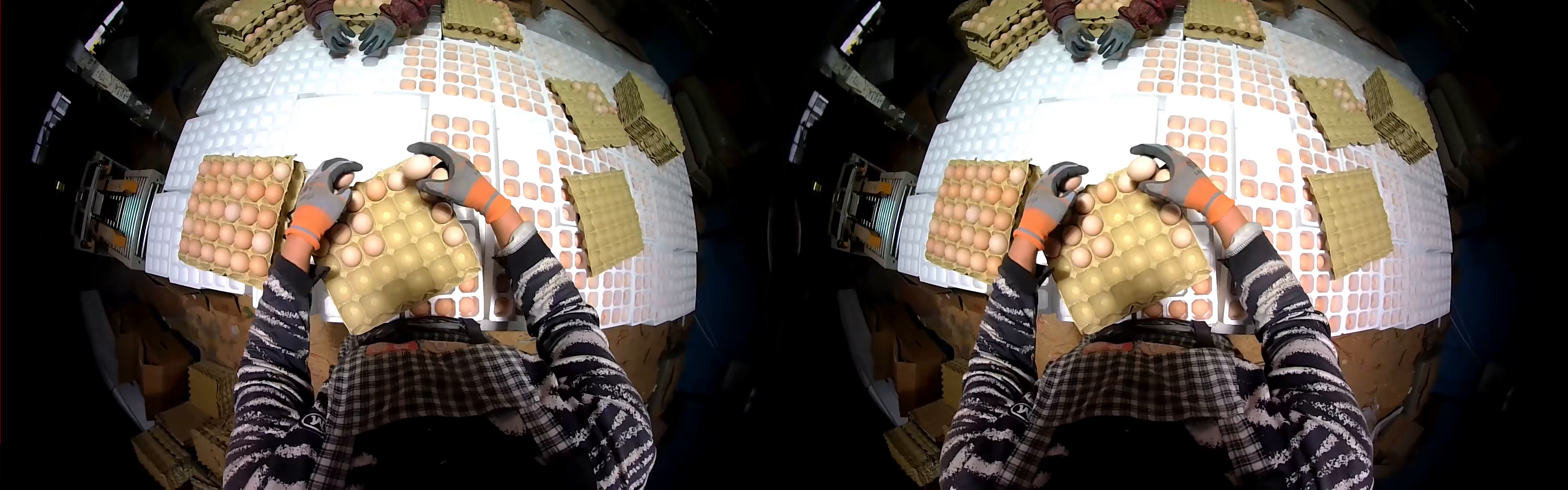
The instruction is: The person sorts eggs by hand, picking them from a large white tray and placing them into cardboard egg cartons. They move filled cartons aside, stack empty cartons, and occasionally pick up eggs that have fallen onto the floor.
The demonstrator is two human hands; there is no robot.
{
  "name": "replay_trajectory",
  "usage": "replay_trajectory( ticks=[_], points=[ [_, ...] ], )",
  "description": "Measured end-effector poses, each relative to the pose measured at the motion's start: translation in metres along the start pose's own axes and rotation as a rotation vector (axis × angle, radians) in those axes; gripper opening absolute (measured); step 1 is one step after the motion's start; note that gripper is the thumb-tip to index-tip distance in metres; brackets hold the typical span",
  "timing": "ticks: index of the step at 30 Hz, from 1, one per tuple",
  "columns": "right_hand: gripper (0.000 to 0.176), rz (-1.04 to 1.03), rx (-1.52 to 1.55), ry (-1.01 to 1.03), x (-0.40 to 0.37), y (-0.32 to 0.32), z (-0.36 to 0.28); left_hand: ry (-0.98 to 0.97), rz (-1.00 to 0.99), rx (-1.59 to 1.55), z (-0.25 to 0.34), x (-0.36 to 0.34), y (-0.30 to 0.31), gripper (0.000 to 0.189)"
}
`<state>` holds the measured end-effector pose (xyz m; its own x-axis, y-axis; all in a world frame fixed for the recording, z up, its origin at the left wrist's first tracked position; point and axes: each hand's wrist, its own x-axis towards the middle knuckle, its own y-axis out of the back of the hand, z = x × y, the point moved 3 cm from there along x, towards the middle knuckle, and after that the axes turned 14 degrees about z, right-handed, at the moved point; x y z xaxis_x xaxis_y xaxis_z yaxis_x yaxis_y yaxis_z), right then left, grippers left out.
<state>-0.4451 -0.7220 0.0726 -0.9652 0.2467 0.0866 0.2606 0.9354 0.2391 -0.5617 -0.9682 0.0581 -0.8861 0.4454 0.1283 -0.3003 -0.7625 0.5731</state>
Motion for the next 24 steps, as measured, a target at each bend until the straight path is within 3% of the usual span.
replay_trajectory(
  ticks=[2,4,5,6,7,9,10,11,12,13,14,16,17,18,19,20,21,22,24],
  points=[
    [0.047,-0.14,-0.588,0.311,0.027,-0.012,0.006,-0.147,-0.028,0.449,0.023,0.003,-0.015,0.042],
    [0.032,-0.267,-1.129,0.264,0.037,-0.049,0.005,-0.128,-0.147,0.819,0.016,0.015,-0.049,0.048],
    [0.03,-0.278,-1.281,0.29,0.042,-0.066,0.017,-0.084,-0.237,0.896,0.017,0.019,-0.056,0.053],
    [0.029,-0.286,-1.432,0.316,0.045,-0.074,0.026,-0.051,-0.203,0.762,0.018,0.021,-0.054,0.054],
    [0.029,-0.27,-1.311,0.328,0.046,-0.062,0.014,-0.021,-0.173,0.63,0.017,0.021,-0.046,0.055],
    [0.031,-0.225,-0.787,0.183,0.039,-0.017,-0.007,0.048,-0.111,0.307,0.005,0.025,-0.03,0.053],
    [0.032,-0.196,-0.528,0.115,0.035,0.006,-0.009,0.106,0.002,-0.084,0.008,0.02,-0.023,0.046],
    [0.043,-0.152,-0.078,-0.261,0.028,0.024,0.004,0.365,-0.057,-0.34,0.005,0.021,-0.021,0.044],
    [0.051,-0.196,0.391,-0.509,0.024,0.044,0.03,0.524,-0.098,-0.486,0.019,0.019,-0.021,0.043],
    [0.052,-0.179,0.722,-0.52,0.017,0.057,0.071,0.693,-0.121,-0.62,0.032,0.018,-0.021,0.042],
    [0.052,-0.151,1.052,-0.509,0.009,0.072,0.102,0.646,-0.176,-0.71,0.029,0.022,-0.032,0.044],
    [0.077,0.013,0.547,0.027,-0.015,0.109,0.115,0.228,-0.303,-0.767,0.024,0.037,-0.07,0.049],
    [0.077,0.057,0.552,-0.072,-0.025,0.128,0.146,0.008,-0.324,-0.775,0.024,0.045,-0.09,0.052],
    [0.077,0.097,0.561,-0.169,-0.032,0.144,0.157,0.288,-0.429,-0.89,0.035,0.055,-0.11,0.049],
    [0.071,0.176,0.752,-0.465,-0.047,0.161,0.158,0.402,-0.485,-0.909,0.041,0.068,-0.13,0.046],
    [0.068,0.298,0.38,-0.16,-0.057,0.177,0.172,0.516,-0.535,-0.923,0.048,0.08,-0.149,0.044],
    [0.066,0.396,0.224,-0.233,-0.057,0.196,0.179,0.527,-0.481,-0.712,0.078,0.084,-0.163,0.053],
    [0.064,0.489,0.067,-0.306,-0.053,0.216,0.18,0.474,-0.364,-0.716,0.097,0.088,-0.185,0.047],
    [0.063,0.661,-0.245,-0.454,-0.044,0.252,0.171,0.421,-0.489,-0.529,0.103,0.117,-0.234,0.047]
  ],
)
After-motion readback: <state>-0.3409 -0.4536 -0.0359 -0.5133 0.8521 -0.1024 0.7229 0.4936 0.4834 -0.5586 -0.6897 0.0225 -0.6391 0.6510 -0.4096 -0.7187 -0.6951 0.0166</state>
